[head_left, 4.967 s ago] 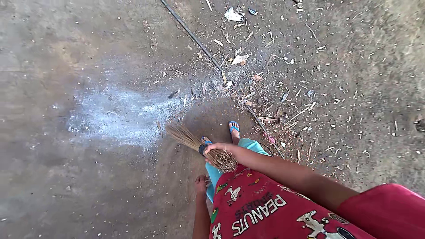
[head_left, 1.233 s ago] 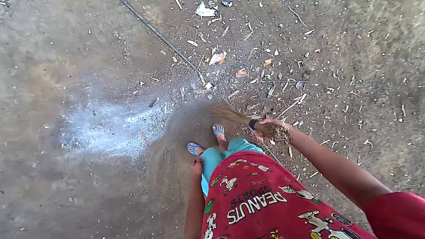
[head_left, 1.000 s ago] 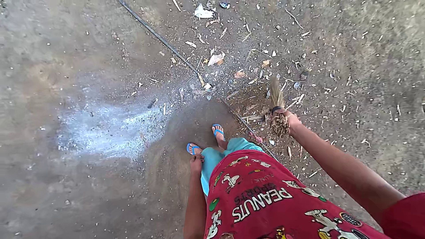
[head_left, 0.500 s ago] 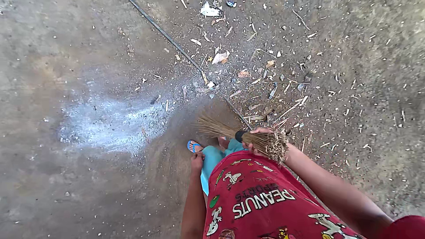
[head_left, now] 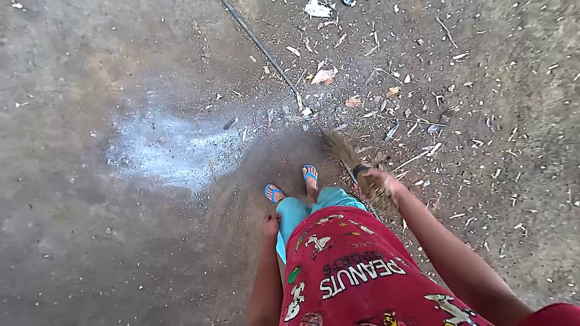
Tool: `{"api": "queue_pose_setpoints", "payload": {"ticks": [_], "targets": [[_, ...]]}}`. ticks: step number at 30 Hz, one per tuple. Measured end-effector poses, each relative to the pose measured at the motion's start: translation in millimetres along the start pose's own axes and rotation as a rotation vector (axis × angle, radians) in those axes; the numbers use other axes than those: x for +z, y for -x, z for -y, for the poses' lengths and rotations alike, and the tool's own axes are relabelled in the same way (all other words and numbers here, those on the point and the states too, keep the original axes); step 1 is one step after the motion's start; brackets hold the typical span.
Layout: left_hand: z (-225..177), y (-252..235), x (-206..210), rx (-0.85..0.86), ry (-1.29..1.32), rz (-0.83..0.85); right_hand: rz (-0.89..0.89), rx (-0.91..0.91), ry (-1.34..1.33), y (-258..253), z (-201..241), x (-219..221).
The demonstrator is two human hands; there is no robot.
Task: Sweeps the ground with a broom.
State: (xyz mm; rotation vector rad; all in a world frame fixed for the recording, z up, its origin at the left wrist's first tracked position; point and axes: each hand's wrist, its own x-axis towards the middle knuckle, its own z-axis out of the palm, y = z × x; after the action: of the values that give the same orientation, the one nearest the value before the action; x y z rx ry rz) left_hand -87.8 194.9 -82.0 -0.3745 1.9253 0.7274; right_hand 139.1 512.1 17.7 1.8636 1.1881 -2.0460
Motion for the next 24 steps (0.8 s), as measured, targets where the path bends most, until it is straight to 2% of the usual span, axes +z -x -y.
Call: {"api": "queue_pose_setpoints", "payload": {"ticks": [2,4,7,10,12,14,16,18,19,21,23,24], "targets": [[0.1,1.6,-3.0,0.016,0.015,-0.028,0.072,-0.042,0.252,20.4,3.9,50.9],[-6.4,3.2,-5.1,0.085,0.015,-0.05,0.235,-0.004,0.336,16.2,22.6,74.8],[-11.2,7.6,-14.0,0.184,-0.023,-0.074,0.552,0.142,0.183,-15.9,40.4,103.6],[-7.6,6.9,-26.4,0.217,-0.004,-0.047,0.831,0.291,0.038,-25.9,48.8,159.9],[1.7,8.3,-33.8,0.201,0.066,-0.046,0.892,0.333,0.006,-18.6,36.1,202.5],[9.2,8.3,-42.2,0.187,0.162,-0.074,0.862,0.353,0.055,-3.8,27.5,252.9],[11.8,3.5,-56.5,0.178,0.212,-0.115,0.91,0.344,0.225,-6.4,24.1,301.5],[3.9,-3.6,-82.3,0.143,0.169,-0.103,1.015,0.335,0.352,-25.9,24.8,332.3],[-2.1,-8.5,-98.8,0.121,0.119,-0.074,1.006,0.342,0.292,-36.5,18.3,336.9],[-12.3,-19.8,-133.7,0.079,0.019,0.008,0.962,0.36,0.008,-58.8,3.9,324.9],[-23.0,-31.0,-165.1,0.034,-0.017,0.043,0.875,0.314,-0.271,-86.2,-3.9,293.0],[-28.5,-37.8,-178.1,0.017,-0.019,0.044,0.776,0.268,-0.386,-100.4,-3.0,268.5]]}}
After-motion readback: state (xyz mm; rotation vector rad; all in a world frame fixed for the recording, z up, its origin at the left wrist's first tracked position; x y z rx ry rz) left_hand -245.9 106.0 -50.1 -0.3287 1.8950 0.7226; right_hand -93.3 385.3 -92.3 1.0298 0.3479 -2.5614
